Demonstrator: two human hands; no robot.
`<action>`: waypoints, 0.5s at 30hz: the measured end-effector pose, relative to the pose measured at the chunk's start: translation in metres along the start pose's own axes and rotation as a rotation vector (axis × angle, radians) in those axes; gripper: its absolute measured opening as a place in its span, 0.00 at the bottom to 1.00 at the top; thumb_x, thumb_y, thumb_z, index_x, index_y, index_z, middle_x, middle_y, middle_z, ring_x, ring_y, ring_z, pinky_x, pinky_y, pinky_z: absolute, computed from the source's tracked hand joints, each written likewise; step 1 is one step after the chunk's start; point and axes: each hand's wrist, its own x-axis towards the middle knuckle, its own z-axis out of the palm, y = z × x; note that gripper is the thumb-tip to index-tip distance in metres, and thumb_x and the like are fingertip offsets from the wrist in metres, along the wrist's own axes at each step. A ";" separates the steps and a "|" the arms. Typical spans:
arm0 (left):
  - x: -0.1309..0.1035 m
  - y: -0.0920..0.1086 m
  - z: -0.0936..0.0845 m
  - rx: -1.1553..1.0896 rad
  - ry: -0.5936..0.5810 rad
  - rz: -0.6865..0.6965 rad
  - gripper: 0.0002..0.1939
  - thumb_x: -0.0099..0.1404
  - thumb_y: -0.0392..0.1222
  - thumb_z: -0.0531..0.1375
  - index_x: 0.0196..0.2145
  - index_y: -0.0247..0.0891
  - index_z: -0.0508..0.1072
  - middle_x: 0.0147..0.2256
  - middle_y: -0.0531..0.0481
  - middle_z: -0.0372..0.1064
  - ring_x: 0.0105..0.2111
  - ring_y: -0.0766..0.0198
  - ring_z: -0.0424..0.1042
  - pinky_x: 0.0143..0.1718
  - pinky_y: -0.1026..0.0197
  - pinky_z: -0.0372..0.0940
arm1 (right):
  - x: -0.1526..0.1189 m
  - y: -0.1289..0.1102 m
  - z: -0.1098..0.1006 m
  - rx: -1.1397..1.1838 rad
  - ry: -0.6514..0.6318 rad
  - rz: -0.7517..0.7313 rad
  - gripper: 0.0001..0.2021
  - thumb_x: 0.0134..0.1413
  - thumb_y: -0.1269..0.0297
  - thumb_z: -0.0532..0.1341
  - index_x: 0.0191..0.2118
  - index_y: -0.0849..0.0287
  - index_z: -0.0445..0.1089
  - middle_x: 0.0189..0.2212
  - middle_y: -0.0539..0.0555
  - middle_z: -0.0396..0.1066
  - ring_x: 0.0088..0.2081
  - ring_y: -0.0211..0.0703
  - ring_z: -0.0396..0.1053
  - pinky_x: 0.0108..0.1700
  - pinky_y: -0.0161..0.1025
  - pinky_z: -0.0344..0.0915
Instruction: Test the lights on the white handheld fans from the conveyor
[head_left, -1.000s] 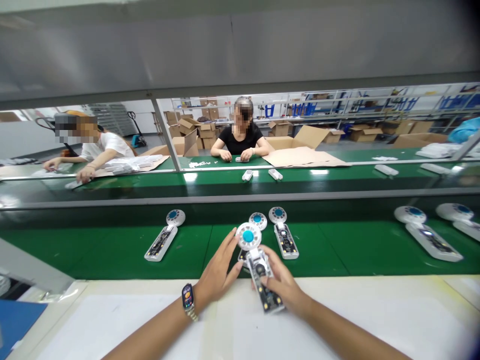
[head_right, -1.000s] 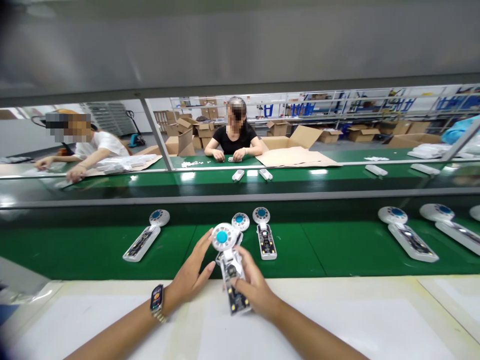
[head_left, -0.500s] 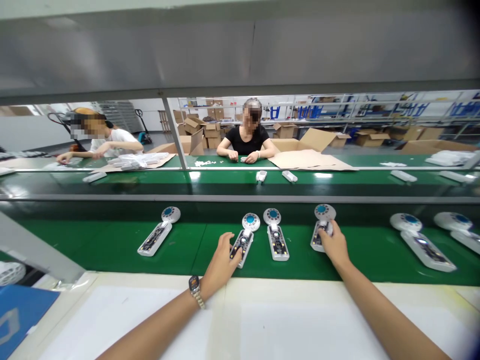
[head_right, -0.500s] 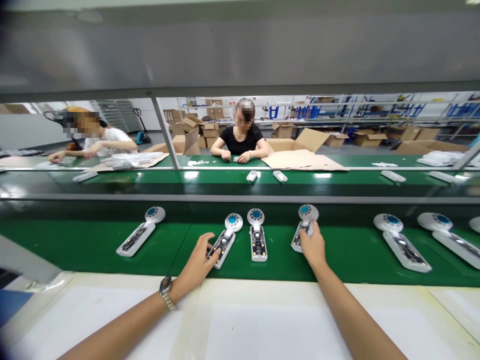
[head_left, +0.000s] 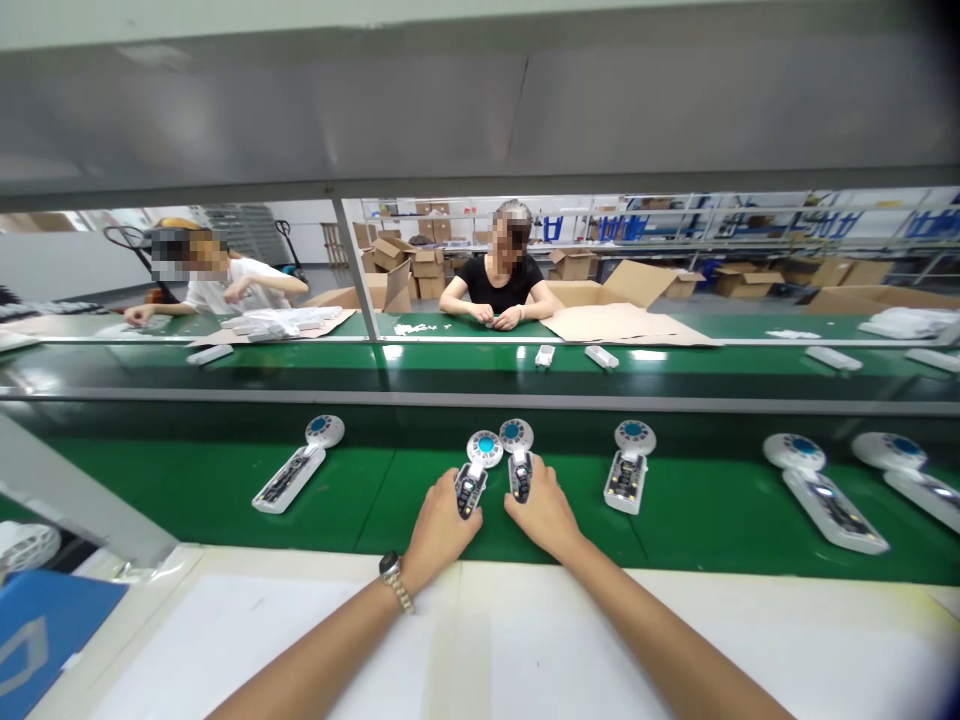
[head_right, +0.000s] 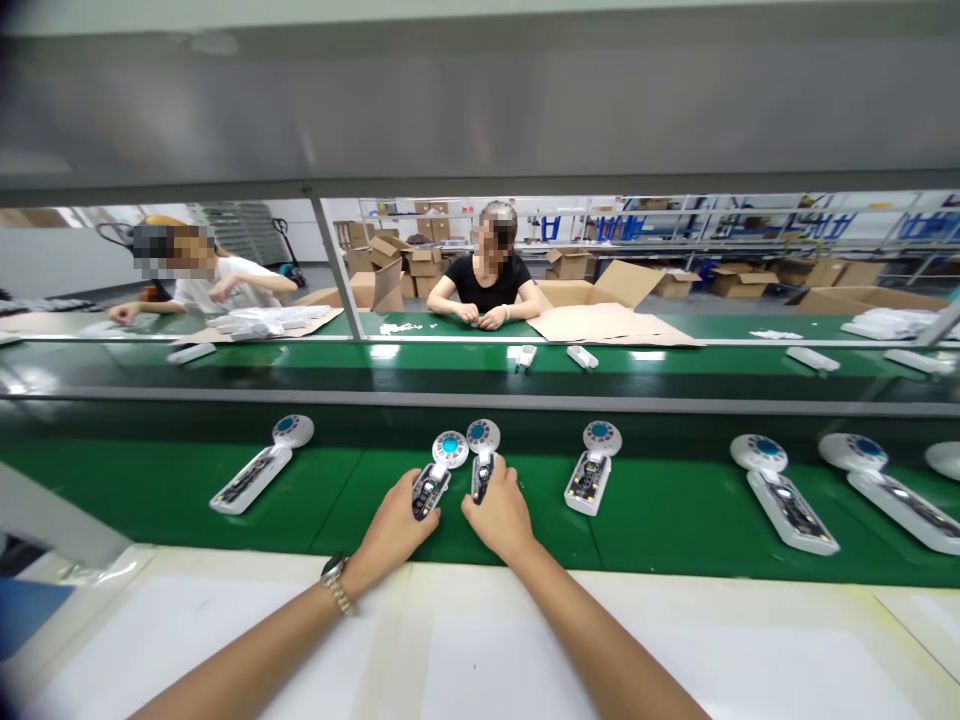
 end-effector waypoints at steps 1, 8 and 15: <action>0.001 0.000 -0.001 0.003 0.009 -0.001 0.17 0.54 0.36 0.56 0.43 0.36 0.62 0.39 0.44 0.66 0.40 0.55 0.66 0.41 0.55 0.60 | 0.002 -0.002 0.004 0.053 -0.003 0.012 0.32 0.43 0.62 0.59 0.56 0.63 0.51 0.45 0.65 0.60 0.44 0.57 0.64 0.43 0.48 0.59; 0.005 0.002 -0.005 -0.435 -0.027 -0.234 0.26 0.44 0.39 0.65 0.42 0.34 0.65 0.34 0.47 0.69 0.33 0.59 0.69 0.36 0.59 0.62 | -0.008 0.011 -0.001 0.936 -0.134 0.037 0.26 0.38 0.56 0.65 0.44 0.60 0.60 0.32 0.52 0.67 0.34 0.44 0.67 0.39 0.42 0.64; -0.012 0.032 -0.006 -1.080 -0.235 -0.427 0.20 0.46 0.48 0.67 0.28 0.36 0.62 0.21 0.56 0.65 0.21 0.68 0.67 0.21 0.66 0.63 | -0.052 0.012 -0.029 1.207 -0.260 0.121 0.28 0.38 0.54 0.67 0.45 0.55 0.57 0.34 0.50 0.67 0.25 0.38 0.68 0.25 0.38 0.66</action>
